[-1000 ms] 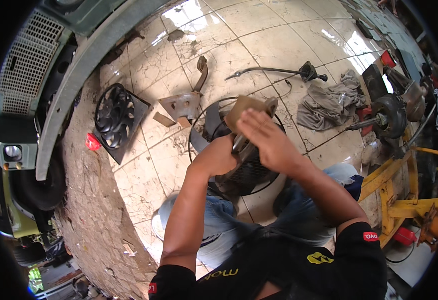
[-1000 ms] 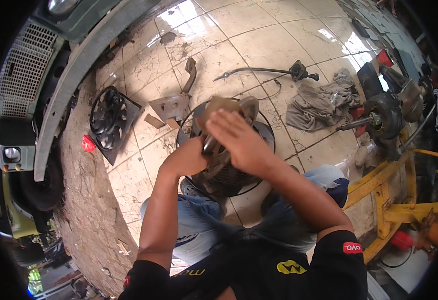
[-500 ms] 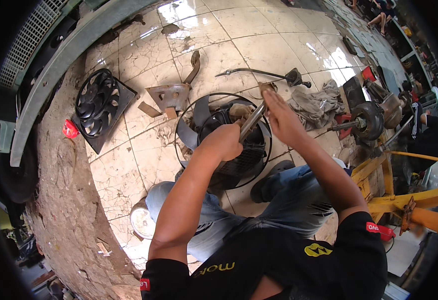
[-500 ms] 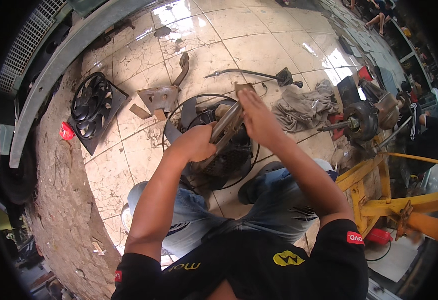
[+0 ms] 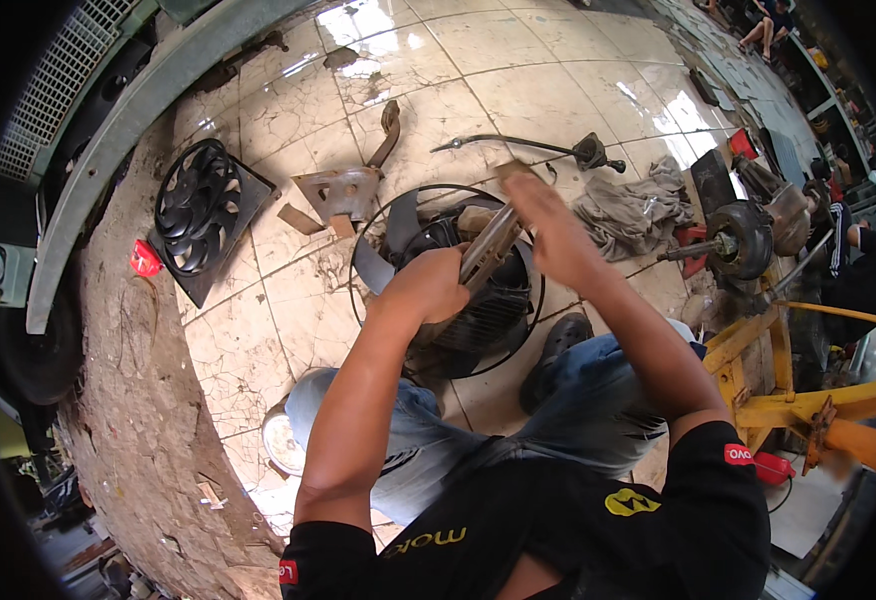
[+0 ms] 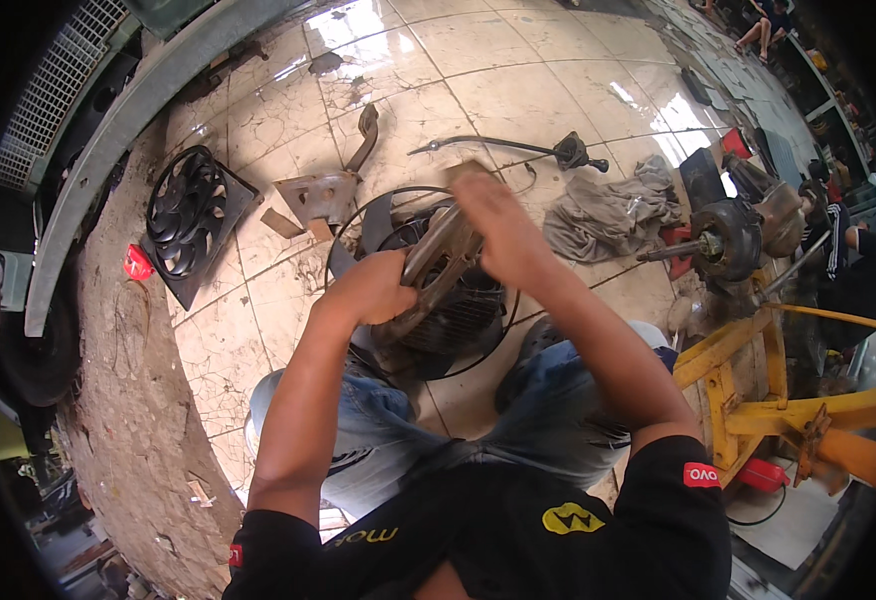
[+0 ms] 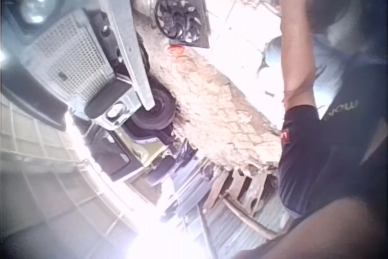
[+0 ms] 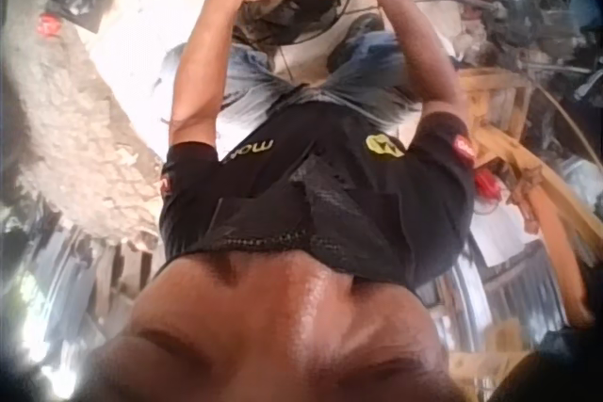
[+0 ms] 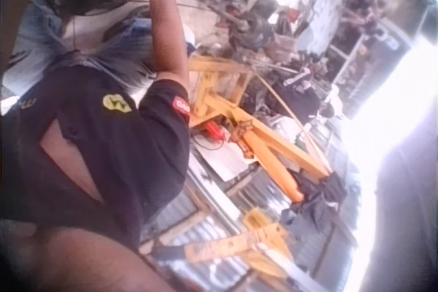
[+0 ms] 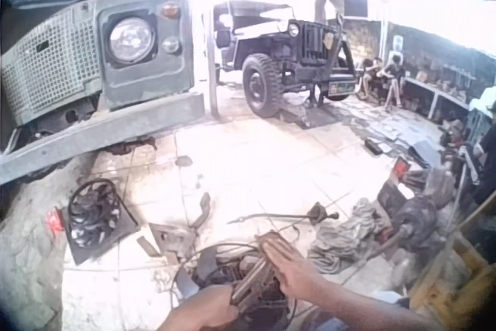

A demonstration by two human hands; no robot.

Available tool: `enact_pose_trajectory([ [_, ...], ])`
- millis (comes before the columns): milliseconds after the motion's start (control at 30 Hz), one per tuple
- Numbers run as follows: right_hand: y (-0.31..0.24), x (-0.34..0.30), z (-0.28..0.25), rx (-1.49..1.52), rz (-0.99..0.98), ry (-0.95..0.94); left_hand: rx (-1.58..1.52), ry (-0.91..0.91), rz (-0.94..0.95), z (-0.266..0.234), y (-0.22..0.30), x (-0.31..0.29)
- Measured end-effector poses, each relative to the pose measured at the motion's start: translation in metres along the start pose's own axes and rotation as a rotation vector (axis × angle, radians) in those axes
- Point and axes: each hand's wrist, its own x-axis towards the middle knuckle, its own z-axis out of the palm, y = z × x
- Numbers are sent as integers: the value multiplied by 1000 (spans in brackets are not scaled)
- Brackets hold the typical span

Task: The person sits on the floor and uses a sanding block to polish a cylindrical metal part. They hold the part with one hand and rub the sanding block along its surface repeatedly.

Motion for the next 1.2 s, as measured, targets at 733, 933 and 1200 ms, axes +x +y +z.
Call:
enact_pose_trajectory([
  [733,16,0,8,294,257,159,-58,-93,-153,-4,22,1],
  [933,6,-5,-2,240,22,96,-94,-62,-92,4,16,0],
  [1200,-20,-12,4,166,-179,13,-49,-173,-138,-3,5,6],
])
